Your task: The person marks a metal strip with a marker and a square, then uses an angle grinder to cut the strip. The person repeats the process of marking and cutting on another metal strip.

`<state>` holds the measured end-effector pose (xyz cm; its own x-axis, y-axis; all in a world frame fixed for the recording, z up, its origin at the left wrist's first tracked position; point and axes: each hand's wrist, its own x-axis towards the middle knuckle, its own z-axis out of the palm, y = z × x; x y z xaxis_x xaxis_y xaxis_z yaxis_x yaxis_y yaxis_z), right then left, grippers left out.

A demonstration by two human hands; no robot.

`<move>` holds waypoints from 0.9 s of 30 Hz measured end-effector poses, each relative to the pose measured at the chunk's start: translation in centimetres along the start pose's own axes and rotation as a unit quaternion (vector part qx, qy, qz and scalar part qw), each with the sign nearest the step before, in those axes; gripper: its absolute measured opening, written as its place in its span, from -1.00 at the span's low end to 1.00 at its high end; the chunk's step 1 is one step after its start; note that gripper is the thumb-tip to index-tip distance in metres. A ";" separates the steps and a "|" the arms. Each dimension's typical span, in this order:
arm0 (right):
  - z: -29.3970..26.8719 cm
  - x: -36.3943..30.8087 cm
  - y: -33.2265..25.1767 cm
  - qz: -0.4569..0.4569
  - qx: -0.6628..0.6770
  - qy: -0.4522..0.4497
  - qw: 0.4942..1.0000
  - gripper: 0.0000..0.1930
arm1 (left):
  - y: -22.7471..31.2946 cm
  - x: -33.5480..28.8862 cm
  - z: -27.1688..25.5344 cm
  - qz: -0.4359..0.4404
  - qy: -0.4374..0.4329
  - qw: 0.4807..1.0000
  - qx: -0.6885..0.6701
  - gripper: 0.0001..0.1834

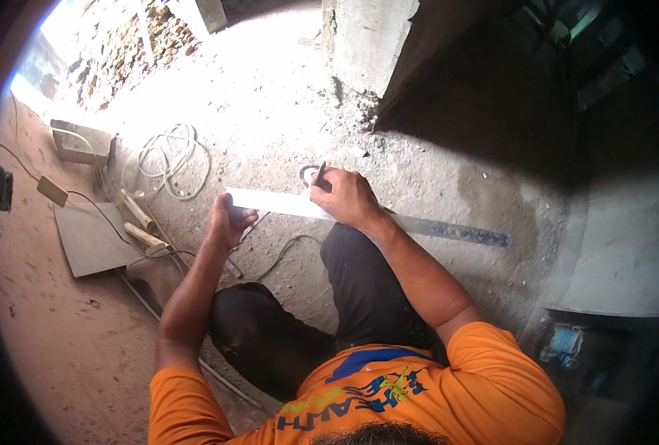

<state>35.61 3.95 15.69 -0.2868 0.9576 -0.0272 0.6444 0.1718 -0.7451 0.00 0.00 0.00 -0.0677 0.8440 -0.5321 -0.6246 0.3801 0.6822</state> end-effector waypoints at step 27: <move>-0.1 0.2 0.4 -0.005 -0.020 0.000 1.000 -0.64 | 0.4 -0.5 1.3 0.024 -0.006 0.999 0.026 -0.46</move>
<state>35.81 4.26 15.45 -0.2931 0.9559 -0.0195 0.6696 0.1907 -0.7178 0.84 0.19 1.23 -0.0876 0.8656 -0.4929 -0.5795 0.3582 0.7320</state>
